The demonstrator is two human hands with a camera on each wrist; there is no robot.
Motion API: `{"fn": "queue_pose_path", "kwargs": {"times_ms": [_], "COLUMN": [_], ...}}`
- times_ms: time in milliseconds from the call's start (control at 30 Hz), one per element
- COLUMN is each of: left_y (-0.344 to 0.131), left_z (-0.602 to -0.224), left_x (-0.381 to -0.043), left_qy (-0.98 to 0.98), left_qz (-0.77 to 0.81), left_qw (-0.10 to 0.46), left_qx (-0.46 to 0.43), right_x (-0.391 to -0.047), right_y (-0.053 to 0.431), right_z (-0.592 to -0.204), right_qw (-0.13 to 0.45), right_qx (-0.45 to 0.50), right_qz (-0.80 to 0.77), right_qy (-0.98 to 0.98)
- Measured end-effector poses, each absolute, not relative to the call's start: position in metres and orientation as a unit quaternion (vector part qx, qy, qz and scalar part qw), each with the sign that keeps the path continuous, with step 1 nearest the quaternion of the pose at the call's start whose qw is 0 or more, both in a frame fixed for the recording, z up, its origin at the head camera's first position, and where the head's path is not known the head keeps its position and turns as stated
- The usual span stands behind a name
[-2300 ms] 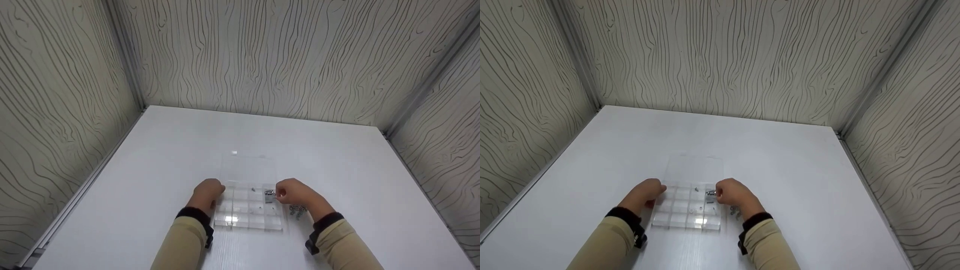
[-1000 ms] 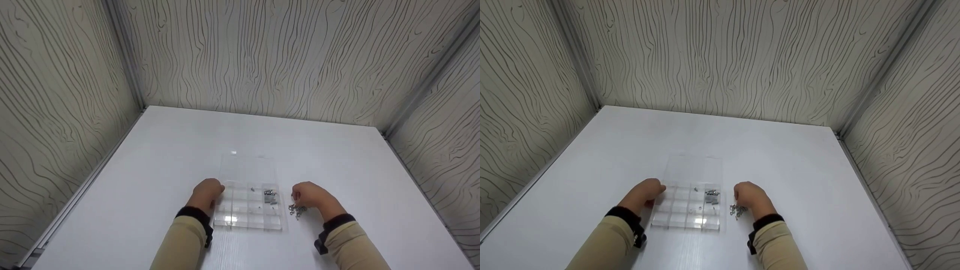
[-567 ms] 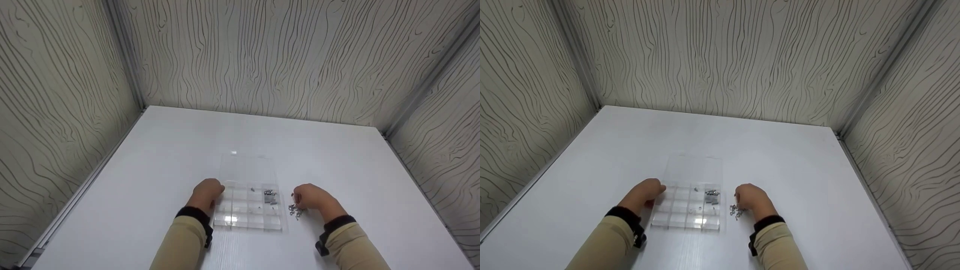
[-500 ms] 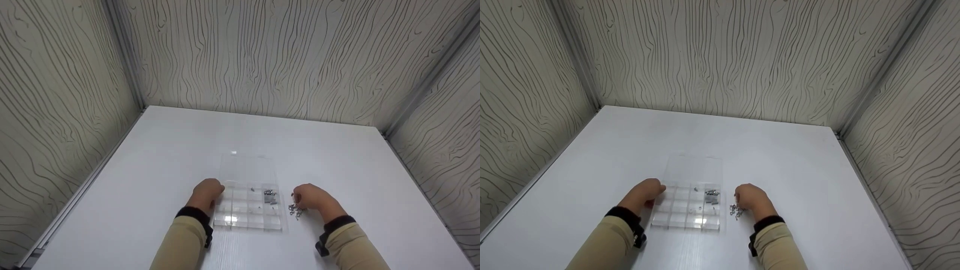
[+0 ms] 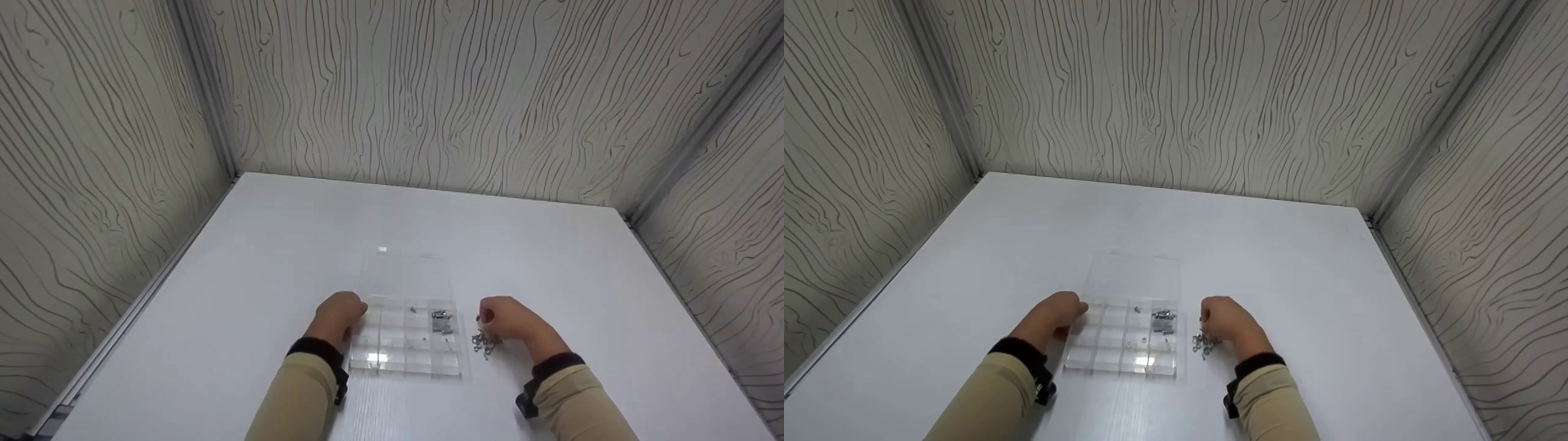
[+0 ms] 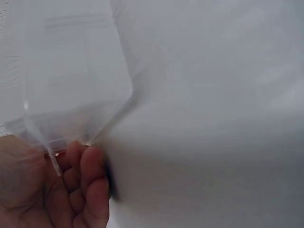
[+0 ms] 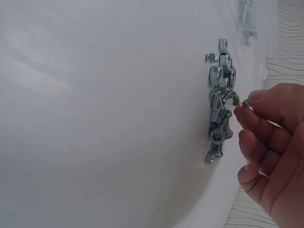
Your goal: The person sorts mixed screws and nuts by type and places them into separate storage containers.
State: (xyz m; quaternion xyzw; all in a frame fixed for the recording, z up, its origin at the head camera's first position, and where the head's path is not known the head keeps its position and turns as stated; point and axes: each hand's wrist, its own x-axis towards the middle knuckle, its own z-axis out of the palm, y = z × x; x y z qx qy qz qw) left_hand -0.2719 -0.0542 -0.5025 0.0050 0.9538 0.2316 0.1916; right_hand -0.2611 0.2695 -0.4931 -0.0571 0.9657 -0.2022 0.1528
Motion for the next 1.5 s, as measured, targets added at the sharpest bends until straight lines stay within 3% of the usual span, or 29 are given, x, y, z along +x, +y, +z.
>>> {"fn": "queue_pose_path", "kwargs": {"times_ms": [367, 767, 1133, 1500], "left_y": [-0.055, -0.054, -0.054, -0.056], "left_z": [-0.505, -0.506, -0.502, -0.5], "left_x": [-0.273, -0.274, -0.271, -0.269], "left_qy": [0.946, 0.946, 0.948, 0.949], "left_qz": [0.262, 0.259, 0.255, 0.261], "left_qw": [0.194, 0.193, 0.189, 0.176], "left_qx": [-0.004, -0.004, 0.006, -0.005], "right_x": [-0.261, -0.258, -0.263, -0.265], "right_y": [0.268, 0.244, 0.199, 0.183], "right_z": [-0.485, -0.474, -0.474, -0.48], "right_qw": [0.157, 0.142, 0.05, 0.034], "right_qx": [-0.081, -0.206, -0.154, -0.163], "right_qz": [-0.264, -0.307, -0.28, -0.256], "right_qy": [0.948, 0.918, 0.946, 0.952]}}
